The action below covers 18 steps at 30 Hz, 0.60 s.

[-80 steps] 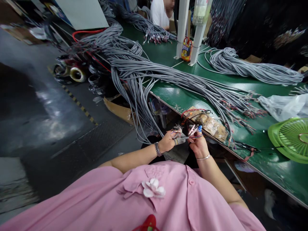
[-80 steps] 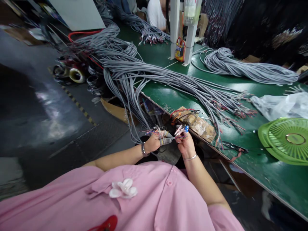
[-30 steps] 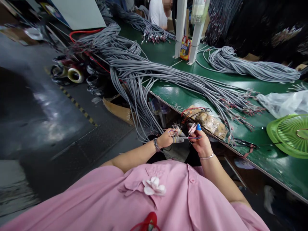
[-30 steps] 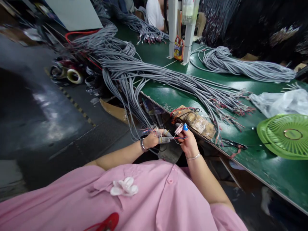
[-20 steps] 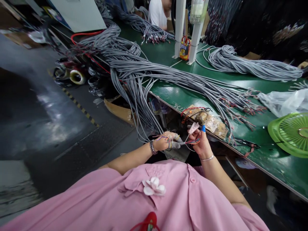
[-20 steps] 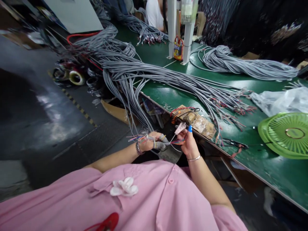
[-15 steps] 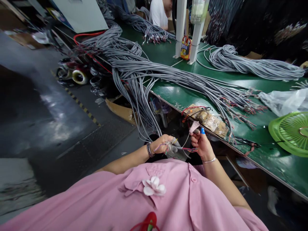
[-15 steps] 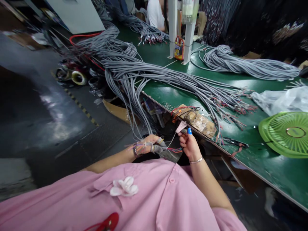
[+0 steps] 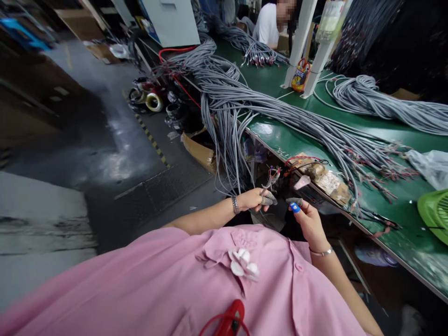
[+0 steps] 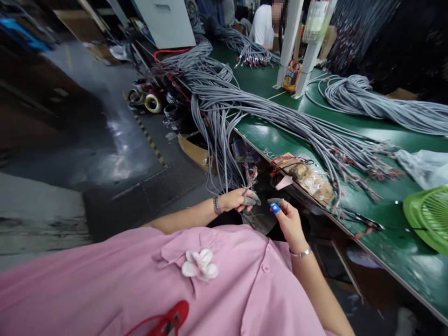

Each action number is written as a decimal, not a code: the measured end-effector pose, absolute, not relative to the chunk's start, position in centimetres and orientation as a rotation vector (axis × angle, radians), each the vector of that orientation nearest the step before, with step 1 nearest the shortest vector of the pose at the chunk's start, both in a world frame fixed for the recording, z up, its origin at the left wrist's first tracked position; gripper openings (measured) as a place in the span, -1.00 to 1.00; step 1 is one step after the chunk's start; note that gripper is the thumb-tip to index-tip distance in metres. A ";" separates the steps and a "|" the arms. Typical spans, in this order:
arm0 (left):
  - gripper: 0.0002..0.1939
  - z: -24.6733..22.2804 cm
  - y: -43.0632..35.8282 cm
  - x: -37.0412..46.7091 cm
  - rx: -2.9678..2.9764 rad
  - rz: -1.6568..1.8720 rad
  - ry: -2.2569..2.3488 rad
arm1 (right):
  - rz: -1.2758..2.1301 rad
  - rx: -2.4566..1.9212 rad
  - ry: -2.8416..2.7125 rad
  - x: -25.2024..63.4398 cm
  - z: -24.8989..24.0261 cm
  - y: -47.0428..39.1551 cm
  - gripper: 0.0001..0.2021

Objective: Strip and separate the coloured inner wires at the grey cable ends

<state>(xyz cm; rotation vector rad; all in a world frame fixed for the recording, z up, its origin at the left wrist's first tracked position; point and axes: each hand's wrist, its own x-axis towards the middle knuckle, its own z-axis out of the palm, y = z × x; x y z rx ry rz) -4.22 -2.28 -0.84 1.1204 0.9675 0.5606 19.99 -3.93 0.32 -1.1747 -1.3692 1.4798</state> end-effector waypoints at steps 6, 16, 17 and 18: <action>-0.75 -1.1 -3.1 -3.4 1.183 0.484 0.946 | 1.402 -1.110 -1.556 17.7 3.0 -4.3 -0.68; -0.80 -1.0 -3.7 -3.0 1.247 0.409 1.086 | 0.963 -1.113 -1.518 16.5 4.1 -5.2 -0.65; -0.80 -1.2 -3.8 -3.0 1.260 0.399 1.096 | 0.932 -1.132 -1.527 16.4 4.3 -5.1 -0.65; -0.79 -1.3 -3.8 -2.9 1.271 0.393 1.104 | 0.897 -1.152 -1.534 16.4 4.5 -5.0 -0.67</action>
